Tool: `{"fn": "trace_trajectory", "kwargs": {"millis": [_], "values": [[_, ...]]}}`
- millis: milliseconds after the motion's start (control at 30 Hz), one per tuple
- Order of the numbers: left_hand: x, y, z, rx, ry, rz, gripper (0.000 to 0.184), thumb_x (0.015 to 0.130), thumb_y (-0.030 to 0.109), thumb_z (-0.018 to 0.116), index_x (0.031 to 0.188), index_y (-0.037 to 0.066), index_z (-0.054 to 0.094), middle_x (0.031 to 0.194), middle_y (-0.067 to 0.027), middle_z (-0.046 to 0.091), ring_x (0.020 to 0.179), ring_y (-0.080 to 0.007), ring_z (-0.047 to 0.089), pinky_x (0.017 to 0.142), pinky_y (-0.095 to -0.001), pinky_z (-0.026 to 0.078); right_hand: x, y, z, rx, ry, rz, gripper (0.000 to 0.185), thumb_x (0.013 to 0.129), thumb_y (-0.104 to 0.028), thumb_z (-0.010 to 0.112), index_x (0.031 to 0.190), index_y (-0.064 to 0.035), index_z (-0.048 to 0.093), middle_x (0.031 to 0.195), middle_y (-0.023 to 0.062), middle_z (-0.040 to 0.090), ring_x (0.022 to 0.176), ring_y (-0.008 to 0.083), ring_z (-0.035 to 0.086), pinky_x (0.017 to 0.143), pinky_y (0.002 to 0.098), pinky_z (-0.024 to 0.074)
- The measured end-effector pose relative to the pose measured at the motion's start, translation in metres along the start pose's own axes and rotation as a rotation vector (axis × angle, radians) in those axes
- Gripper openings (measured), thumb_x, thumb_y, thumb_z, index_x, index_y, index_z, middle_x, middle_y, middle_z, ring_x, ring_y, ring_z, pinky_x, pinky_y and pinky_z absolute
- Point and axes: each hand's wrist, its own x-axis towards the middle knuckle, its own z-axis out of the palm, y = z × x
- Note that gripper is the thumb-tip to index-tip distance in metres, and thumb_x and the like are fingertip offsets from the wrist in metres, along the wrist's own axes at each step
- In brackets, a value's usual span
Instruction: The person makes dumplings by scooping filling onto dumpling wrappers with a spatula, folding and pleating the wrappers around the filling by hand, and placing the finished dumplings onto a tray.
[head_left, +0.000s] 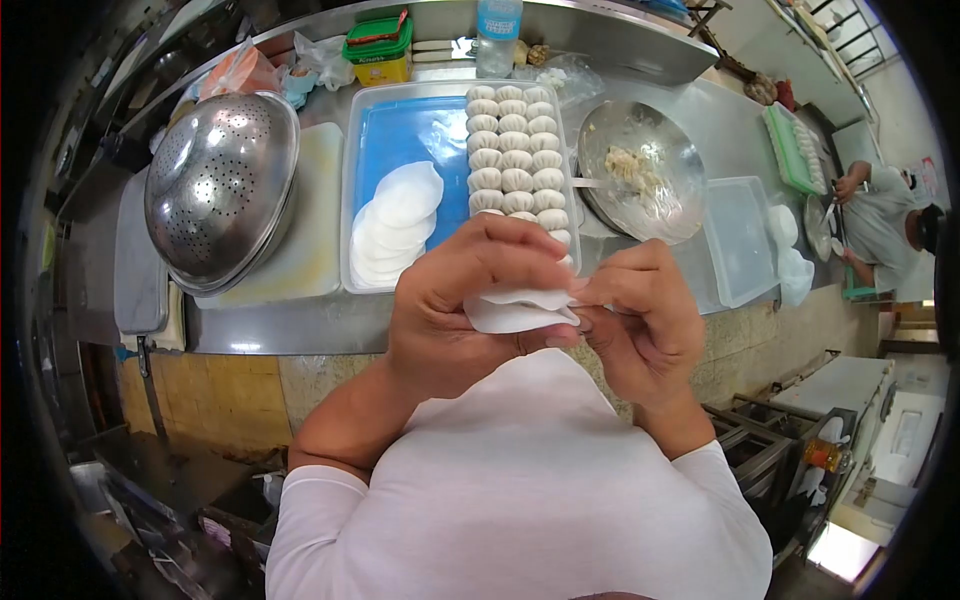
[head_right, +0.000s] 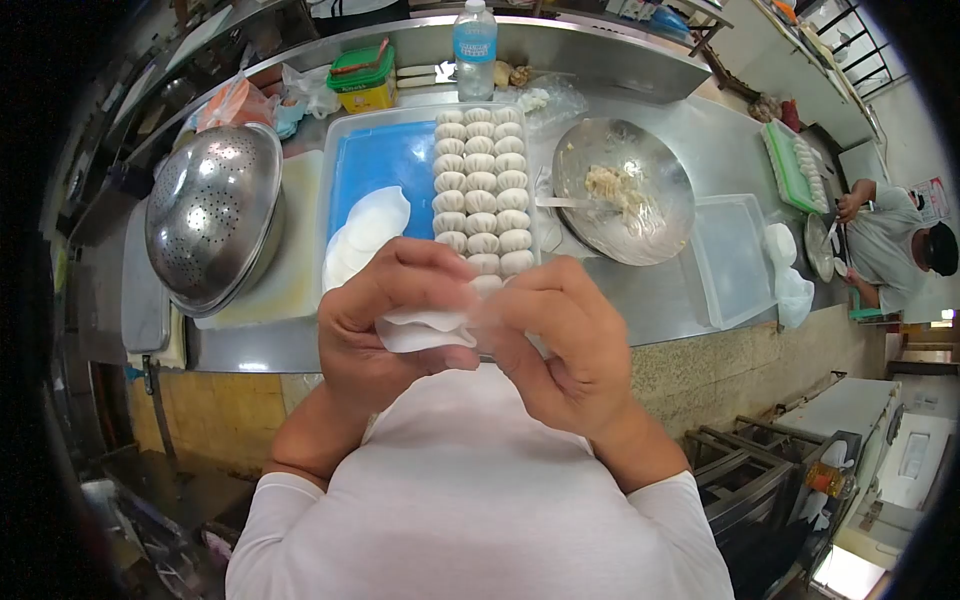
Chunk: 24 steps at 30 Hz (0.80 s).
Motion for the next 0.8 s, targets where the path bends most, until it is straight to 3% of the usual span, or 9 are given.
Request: {"fn": "trace_trajectory", "kwargs": {"millis": [33,133,267,333,467,567,633,733,800], "values": [[-0.001,0.0,0.002,-0.045,0.05,-0.058,0.042,0.069,0.008,0.092,0.104,0.003,0.07,0.12,-0.0135,0.062,0.112,-0.0198,0.061,0.094,-0.0316,0.051,0.001,0.001,-0.005,-0.113,-0.096,-0.062,0.026,0.081,0.007,0.073,0.104,-0.0055,0.072,0.097,0.0079,0.064,0.082,0.0203,0.057,0.076,0.0291,0.0458],[-0.001,-0.01,0.0,-0.029,0.047,0.025,0.038,0.073,0.007,0.09,0.105,0.004,0.07,0.113,-0.0106,0.065,0.105,-0.0165,0.062,0.087,-0.0284,0.051,0.002,0.002,-0.007,-0.143,-0.089,-0.067,0.027,0.081,0.007,0.073,0.105,-0.0051,0.072,0.098,0.0077,0.064,0.083,0.02,0.057,0.074,0.0291,0.0466],[0.004,-0.004,0.003,0.03,-0.037,-0.016,0.038,0.073,0.007,0.09,0.104,0.002,0.069,0.113,-0.0111,0.065,0.105,-0.0168,0.062,0.088,-0.0285,0.05,0.001,0.003,-0.004,-0.019,0.007,-0.025,0.027,0.081,0.008,0.072,0.105,-0.005,0.072,0.096,0.0072,0.064,0.083,0.0199,0.058,0.072,0.0288,0.047],[0.005,-0.003,0.006,0.031,0.021,0.009,0.039,0.073,0.006,0.089,0.107,0.003,0.07,0.112,-0.0115,0.065,0.105,-0.0182,0.062,0.088,-0.0295,0.05,0.002,0.002,-0.011,-0.176,-0.111,-0.089,0.029,0.081,0.009,0.072,0.107,-0.0047,0.071,0.095,0.007,0.063,0.082,0.0199,0.058,0.071,0.029,0.0473],[0.002,-0.008,0.007,-0.046,0.06,-0.008,0.04,0.074,0.005,0.089,0.108,0.001,0.069,0.113,-0.0117,0.065,0.105,-0.0188,0.062,0.09,-0.0301,0.05,0.0,0.006,-0.008,-0.179,-0.115,-0.067,0.03,0.081,0.009,0.072,0.108,-0.0042,0.07,0.095,0.0074,0.064,0.082,0.0202,0.058,0.071,0.0292,0.0476],[0.005,-0.004,0.004,0.072,-0.064,-0.009,0.041,0.074,0.003,0.088,0.111,0.001,0.068,0.115,-0.0117,0.064,0.104,-0.0184,0.062,0.09,-0.0298,0.05,-0.003,0.01,-0.003,0.084,0.032,0.04,0.029,0.081,0.009,0.072,0.107,-0.0034,0.068,0.094,0.0082,0.063,0.082,0.0213,0.058,0.071,0.0297,0.0481],[0.007,-0.004,0.007,0.028,-0.012,0.025,0.037,0.075,0.003,0.088,0.108,0.003,0.07,0.115,-0.0113,0.064,0.104,-0.0177,0.062,0.09,-0.0292,0.05,0.001,0.01,-0.012,-0.131,-0.117,-0.095,0.029,0.081,0.009,0.072,0.107,-0.0031,0.067,0.094,0.0087,0.063,0.082,0.0223,0.058,0.071,0.0301,0.0485],[0.001,-0.011,0.011,-0.05,0.086,0.039,0.037,0.075,0.004,0.088,0.108,0.003,0.071,0.114,-0.0108,0.065,0.104,-0.0185,0.062,0.089,-0.0295,0.05,0.001,0.009,-0.01,-0.136,-0.129,-0.069,0.028,0.081,0.009,0.072,0.106,-0.0032,0.067,0.094,0.0088,0.063,0.082,0.023,0.059,0.071,0.0307,0.0489],[0.002,-0.009,0.007,-0.012,0.04,-0.012,0.036,0.075,0.006,0.088,0.106,0.002,0.07,0.117,-0.0129,0.063,0.106,-0.019,0.061,0.091,-0.0305,0.05,0.001,0.013,-0.008,-0.113,-0.104,-0.087,0.027,0.082,0.009,0.072,0.105,-0.003,0.067,0.094,0.0088,0.063,0.082,0.0233,0.059,0.072,0.031,0.0491]]}}
